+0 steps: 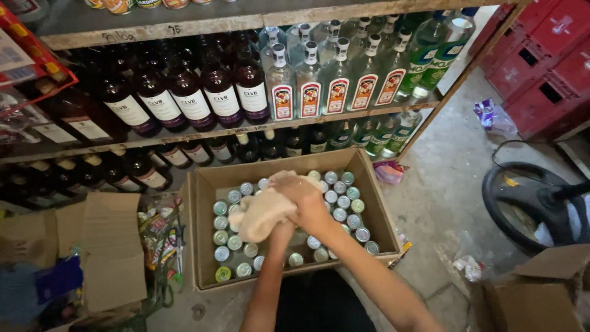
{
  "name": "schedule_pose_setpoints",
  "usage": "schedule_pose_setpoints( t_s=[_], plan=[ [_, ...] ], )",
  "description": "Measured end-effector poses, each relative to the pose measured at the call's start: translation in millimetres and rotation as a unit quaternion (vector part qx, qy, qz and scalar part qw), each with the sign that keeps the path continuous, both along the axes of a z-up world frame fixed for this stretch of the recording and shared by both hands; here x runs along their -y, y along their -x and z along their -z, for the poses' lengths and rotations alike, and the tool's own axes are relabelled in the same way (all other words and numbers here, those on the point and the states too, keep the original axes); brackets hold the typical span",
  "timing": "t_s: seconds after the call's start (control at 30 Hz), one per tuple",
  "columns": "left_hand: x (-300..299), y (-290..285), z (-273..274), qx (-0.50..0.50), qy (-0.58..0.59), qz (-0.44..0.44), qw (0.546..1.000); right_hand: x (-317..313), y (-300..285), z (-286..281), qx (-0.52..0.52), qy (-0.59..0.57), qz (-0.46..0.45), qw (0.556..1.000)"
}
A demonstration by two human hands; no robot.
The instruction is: Wiping dust off various canned food items using a cloth and organizing them on shelves.
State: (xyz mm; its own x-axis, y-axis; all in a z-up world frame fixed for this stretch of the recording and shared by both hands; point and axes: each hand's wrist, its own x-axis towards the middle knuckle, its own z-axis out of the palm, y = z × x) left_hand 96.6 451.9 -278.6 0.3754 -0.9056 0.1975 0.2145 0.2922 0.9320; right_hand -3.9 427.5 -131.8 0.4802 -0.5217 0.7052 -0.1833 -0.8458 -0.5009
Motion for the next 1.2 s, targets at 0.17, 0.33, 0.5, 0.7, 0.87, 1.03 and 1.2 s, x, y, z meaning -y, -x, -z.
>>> schedule_pose_setpoints(
  t_s=[0.17, 0.33, 0.5, 0.7, 0.87, 1.03, 1.2],
  plan=[
    [-14, 3, -1, 0.03, -0.019, -0.029, 0.999, 20, 11, 74, 0.046, 0.013, 0.062, 0.997],
    [1, 1, 0, 0.058, -0.005, -0.069, 0.996, 38, 27, 42, -0.045, -0.172, 0.07, 0.982],
    [2, -2, 22, 0.087, -0.014, -0.103, 0.991, 22, 42, 87, -0.019, -0.085, -0.041, 0.995],
    [14, -34, 23, 0.136, -0.025, -0.155, 0.978, 84, 98, 176, 0.175, -0.313, 0.01, 0.934],
    [50, -31, 85, -0.268, 0.017, 0.076, 0.96, 43, 36, 107, 0.157, -0.336, -0.097, 0.924],
    [13, 18, 40, -0.27, 0.008, 0.022, 0.962, 76, 6, 137, 0.272, -0.433, -0.075, 0.856],
    [8, -13, 46, 0.111, -0.117, -0.065, 0.985, 36, 14, 160, 0.124, -0.46, 0.026, 0.879]
  ],
)
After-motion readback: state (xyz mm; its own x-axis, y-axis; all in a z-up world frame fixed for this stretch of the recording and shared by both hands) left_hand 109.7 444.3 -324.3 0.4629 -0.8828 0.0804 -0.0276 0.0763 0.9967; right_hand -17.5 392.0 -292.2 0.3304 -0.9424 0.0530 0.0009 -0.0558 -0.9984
